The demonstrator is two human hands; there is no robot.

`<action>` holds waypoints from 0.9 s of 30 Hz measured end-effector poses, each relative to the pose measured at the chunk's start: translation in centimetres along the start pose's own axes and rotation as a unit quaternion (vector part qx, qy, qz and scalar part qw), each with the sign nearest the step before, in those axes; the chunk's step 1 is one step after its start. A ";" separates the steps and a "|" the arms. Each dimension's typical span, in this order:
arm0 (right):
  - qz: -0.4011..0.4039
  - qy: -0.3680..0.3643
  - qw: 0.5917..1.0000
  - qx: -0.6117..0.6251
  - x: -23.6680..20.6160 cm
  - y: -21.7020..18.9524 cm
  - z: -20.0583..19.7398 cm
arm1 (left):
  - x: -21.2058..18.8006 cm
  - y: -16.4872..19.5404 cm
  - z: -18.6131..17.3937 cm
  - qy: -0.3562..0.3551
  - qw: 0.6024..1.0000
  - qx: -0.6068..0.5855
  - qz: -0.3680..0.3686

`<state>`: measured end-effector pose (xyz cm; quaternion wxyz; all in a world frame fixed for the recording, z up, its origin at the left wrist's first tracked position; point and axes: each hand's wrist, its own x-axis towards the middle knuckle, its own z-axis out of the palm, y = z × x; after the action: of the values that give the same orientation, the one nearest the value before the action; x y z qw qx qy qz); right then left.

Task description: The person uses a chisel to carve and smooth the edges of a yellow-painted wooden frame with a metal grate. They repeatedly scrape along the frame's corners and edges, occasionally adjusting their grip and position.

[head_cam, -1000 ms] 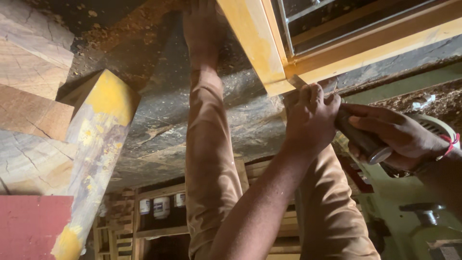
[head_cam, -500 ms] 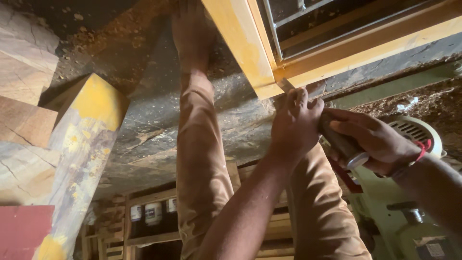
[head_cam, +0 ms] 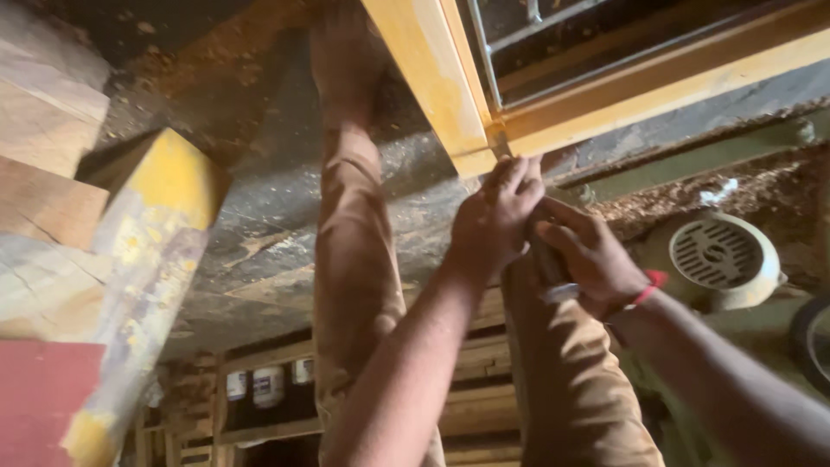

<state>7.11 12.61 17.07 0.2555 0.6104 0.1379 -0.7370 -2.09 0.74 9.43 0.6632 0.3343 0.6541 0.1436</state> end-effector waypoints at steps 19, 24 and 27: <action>0.059 0.052 0.996 0.050 -2.4 0.4 0.2 | -2.3 1.4 0.1 0.133 0.987 -0.085 0.028; 0.119 0.079 0.989 0.036 -2.1 -1.6 -0.9 | -1.4 2.3 0.5 0.087 0.994 -0.058 0.008; 0.159 0.060 0.983 0.064 -1.9 -3.2 -2.8 | -0.9 3.2 1.0 0.103 0.994 -0.047 -0.010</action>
<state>7.89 17.07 17.93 0.3207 0.6829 0.0070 -0.6563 -0.42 2.30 12.06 0.6088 0.2800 0.7145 0.2011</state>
